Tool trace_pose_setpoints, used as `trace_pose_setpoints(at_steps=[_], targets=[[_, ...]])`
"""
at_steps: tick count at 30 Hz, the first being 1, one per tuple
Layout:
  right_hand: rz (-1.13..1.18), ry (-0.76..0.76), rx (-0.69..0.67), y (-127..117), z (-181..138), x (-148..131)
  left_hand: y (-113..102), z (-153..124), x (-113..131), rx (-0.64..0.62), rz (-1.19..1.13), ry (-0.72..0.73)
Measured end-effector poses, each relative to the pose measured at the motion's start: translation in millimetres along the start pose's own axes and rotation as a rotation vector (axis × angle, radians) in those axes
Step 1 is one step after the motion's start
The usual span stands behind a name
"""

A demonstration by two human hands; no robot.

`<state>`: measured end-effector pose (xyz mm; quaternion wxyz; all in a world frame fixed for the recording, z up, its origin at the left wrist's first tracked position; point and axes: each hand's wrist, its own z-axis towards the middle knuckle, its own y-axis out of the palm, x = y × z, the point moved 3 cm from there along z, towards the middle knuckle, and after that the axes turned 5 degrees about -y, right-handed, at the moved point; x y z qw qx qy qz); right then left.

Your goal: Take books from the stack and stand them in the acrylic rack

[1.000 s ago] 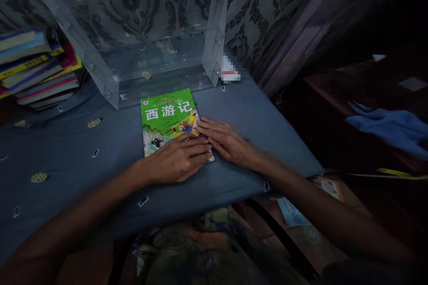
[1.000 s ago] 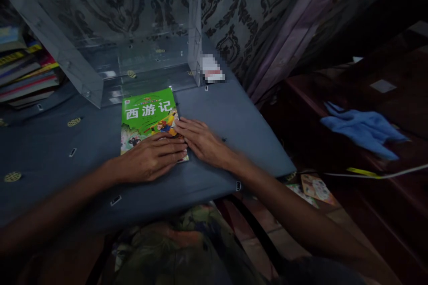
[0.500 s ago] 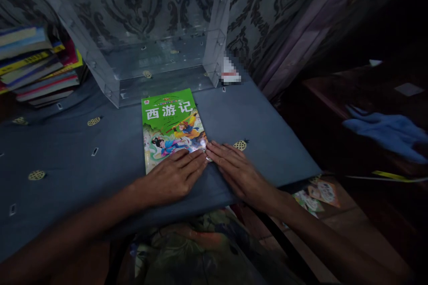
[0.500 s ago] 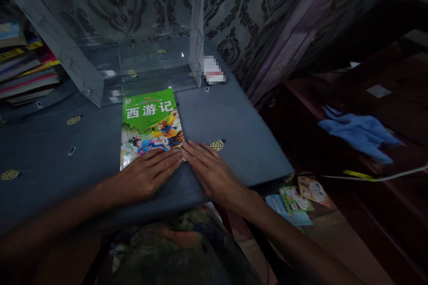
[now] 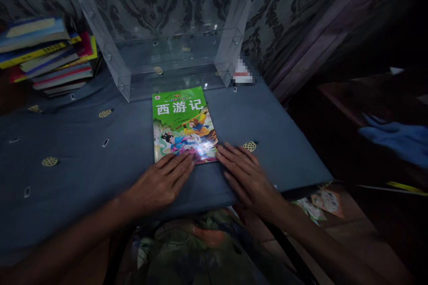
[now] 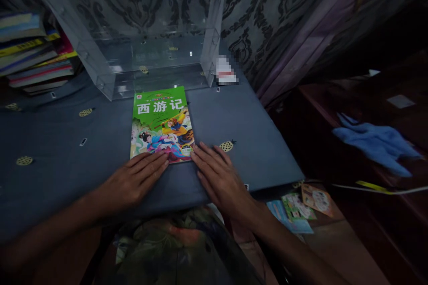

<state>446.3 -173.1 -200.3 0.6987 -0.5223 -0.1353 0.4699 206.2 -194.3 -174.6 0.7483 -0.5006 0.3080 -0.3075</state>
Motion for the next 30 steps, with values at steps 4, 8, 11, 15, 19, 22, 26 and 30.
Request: trace_pose_setpoints(at_steps=[4,8,11,15,19,22,26,30], targets=[[-0.001,-0.009,-0.027,-0.5,11.3,-18.3,-6.1,-21.8,5.8,0.006,-0.008,-0.149],[0.056,-0.115,-0.129,17.7,35.7,-53.0,-9.5,-41.9,13.8,0.063,-0.013,-0.37],[0.102,-0.169,-0.201,38.0,55.8,-76.7,-8.1,-50.8,20.1,0.082,-0.021,-0.471],[0.126,-0.172,-0.24,56.2,65.0,-87.1,-4.2,-55.1,24.7,0.114,-0.069,-0.52],[0.109,-0.145,-0.177,52.5,49.4,-74.4,-3.0,-54.9,24.4,0.119,-0.076,-0.517],[0.07,-0.091,-0.127,39.8,31.3,-58.9,-5.3,-53.5,22.8,0.135,-0.059,-0.504],[0.008,-0.019,-0.113,23.9,11.2,-40.9,-7.3,-51.4,21.2,0.107,-0.046,-0.488],[0.003,-0.015,-0.106,17.0,2.4,-32.1,-9.7,-49.1,20.4,0.12,-0.04,-0.474]])
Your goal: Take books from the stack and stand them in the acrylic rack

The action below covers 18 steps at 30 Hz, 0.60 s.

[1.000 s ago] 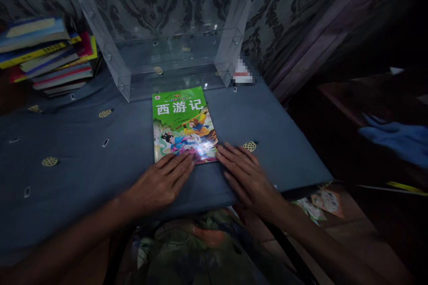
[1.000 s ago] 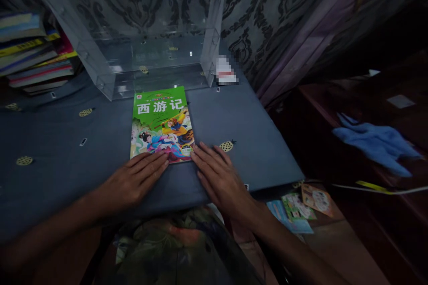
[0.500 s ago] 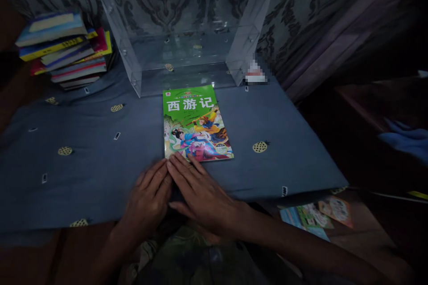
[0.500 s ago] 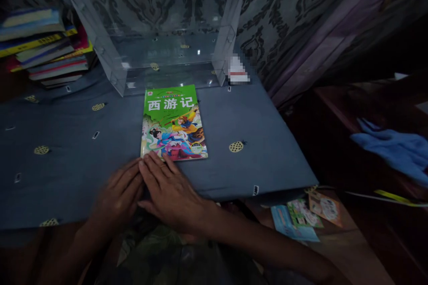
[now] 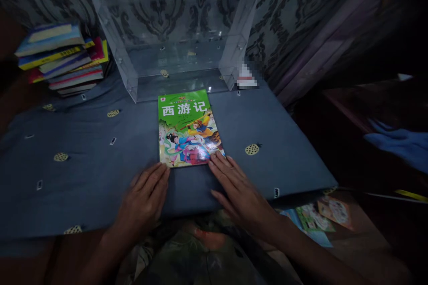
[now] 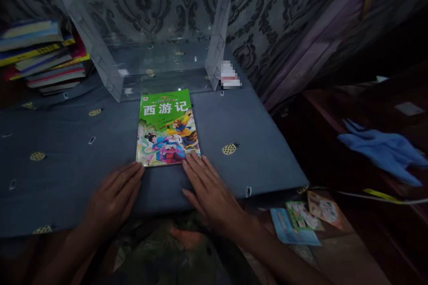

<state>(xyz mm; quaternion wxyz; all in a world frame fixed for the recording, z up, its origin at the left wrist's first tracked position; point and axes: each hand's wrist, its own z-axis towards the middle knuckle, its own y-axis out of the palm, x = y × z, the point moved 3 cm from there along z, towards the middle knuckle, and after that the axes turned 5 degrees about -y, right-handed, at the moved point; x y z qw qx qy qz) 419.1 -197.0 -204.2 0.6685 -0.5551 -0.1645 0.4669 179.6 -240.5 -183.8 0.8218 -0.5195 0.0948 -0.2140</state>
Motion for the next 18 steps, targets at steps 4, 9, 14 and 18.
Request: trace_pose_setpoints(at_steps=[4,9,14,18], targets=[[-0.001,-0.038,0.048,-4.5,0.0,4.2,-4.5,3.6,-1.7,0.036,-0.022,-0.008],[0.008,-0.073,0.08,-9.0,1.3,10.4,-8.4,11.4,-9.6,0.037,-0.033,-0.009],[0.027,-0.044,0.119,-8.5,1.4,11.7,-1.8,26.5,-30.7,-0.007,-0.147,-0.035],[0.051,-0.032,0.112,-8.6,1.3,12.9,9.2,47.7,-59.7,-0.039,-0.205,0.0]])
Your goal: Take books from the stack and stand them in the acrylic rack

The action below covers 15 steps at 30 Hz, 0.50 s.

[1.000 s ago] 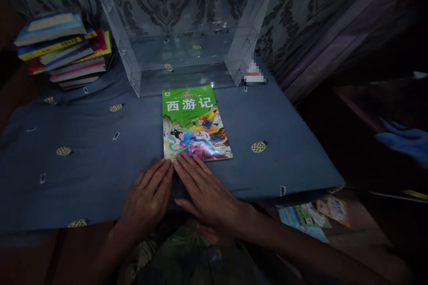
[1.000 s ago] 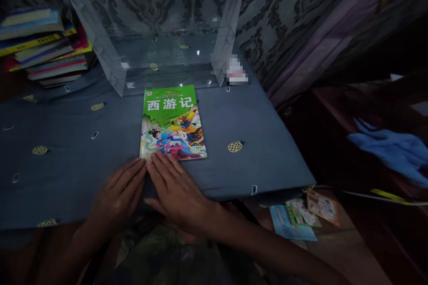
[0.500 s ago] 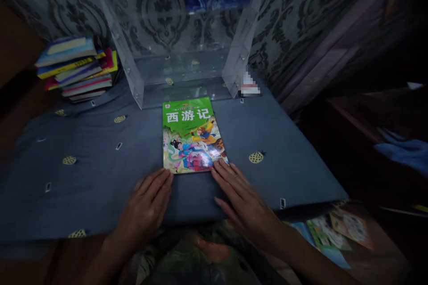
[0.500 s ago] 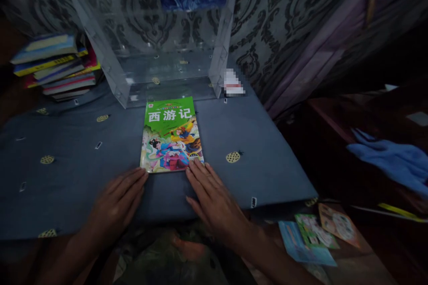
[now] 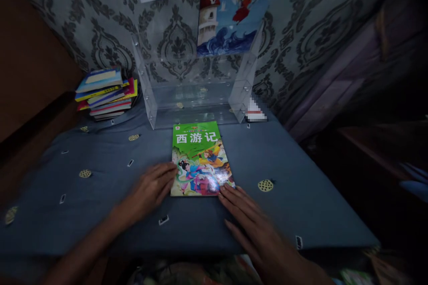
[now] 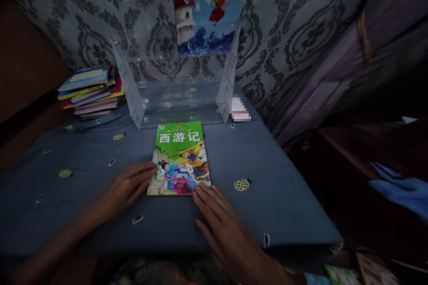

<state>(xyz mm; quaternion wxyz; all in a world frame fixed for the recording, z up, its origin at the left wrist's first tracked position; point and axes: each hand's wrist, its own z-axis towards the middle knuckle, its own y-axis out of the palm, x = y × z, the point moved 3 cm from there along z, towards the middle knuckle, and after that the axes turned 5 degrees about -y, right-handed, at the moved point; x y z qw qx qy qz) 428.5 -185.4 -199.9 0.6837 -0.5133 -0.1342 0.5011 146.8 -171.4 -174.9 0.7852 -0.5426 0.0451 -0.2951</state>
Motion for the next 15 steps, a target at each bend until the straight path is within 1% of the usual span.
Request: trace_pose_setpoints(at_steps=[3,6,10,12,15], targets=[[-0.003,-0.033,0.01,-1.1,0.4,3.5,4.0,22.5,-27.1,-0.033,-0.035,0.021],[-0.022,-0.079,0.018,-2.3,2.2,7.5,12.0,48.8,-54.8,-0.086,-0.05,-0.017],[-0.028,-0.124,0.001,-8.0,9.3,9.0,25.7,82.8,-85.6,-0.083,-0.002,-0.058],[-0.018,-0.123,-0.062,-13.0,17.3,7.3,31.5,95.4,-95.4,-0.063,0.016,-0.054],[0.011,-0.164,-0.235,-19.7,36.4,-1.2,36.9,104.9,-102.1,-0.023,0.03,-0.039]])
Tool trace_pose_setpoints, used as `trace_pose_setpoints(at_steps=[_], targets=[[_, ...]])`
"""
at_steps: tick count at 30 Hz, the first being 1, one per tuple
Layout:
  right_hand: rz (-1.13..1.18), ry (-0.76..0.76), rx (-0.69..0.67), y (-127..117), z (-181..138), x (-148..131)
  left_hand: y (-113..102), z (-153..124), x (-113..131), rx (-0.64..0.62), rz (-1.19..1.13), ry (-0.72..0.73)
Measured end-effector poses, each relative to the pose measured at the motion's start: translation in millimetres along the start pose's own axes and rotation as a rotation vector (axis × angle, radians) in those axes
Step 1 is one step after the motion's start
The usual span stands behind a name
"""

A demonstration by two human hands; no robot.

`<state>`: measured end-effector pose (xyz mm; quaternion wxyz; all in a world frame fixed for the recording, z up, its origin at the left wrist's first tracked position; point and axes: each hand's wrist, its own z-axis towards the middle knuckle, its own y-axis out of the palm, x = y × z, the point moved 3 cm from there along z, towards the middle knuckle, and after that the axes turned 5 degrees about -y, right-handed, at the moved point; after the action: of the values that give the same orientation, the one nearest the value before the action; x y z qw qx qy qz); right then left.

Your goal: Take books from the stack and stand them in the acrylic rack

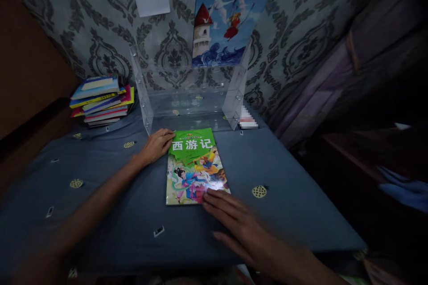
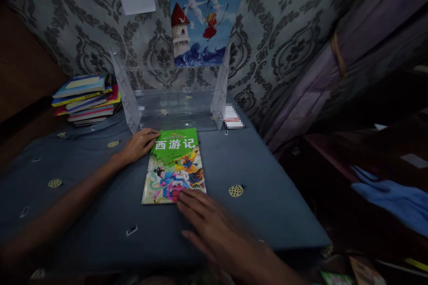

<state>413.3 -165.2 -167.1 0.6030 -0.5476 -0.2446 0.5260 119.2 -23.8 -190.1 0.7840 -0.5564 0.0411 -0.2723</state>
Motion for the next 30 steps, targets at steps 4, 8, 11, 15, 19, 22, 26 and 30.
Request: trace_pose_setpoints(at_steps=[4,8,11,15,19,22,26,30], targets=[[0.088,-0.166,-0.15,-5.9,34.8,-13.0,3.5,-1.8,-0.4,0.067,-0.021,0.002],[0.083,-0.292,-0.176,6.0,72.4,-15.9,6.5,-6.4,-0.4,0.093,-0.042,-0.01],[0.027,-0.337,-0.172,17.5,96.4,-6.4,8.1,-7.2,-1.3,0.107,-0.056,-0.005],[-0.033,-0.33,-0.141,26.0,117.5,17.8,9.8,-7.5,-3.4,0.144,-0.08,0.017],[-0.06,-0.312,-0.145,27.4,128.9,41.5,11.2,-8.0,-5.0,0.154,-0.083,0.022],[-0.079,-0.279,-0.164,25.8,133.2,55.6,10.7,-8.7,-4.8,0.16,-0.079,0.023],[-0.047,-0.227,-0.142,21.4,132.3,75.3,11.3,-9.7,-5.2,0.15,-0.062,0.001],[0.01,-0.109,-0.093,16.2,127.1,103.0,12.8,-10.6,-6.6,0.162,-0.063,0.007]])
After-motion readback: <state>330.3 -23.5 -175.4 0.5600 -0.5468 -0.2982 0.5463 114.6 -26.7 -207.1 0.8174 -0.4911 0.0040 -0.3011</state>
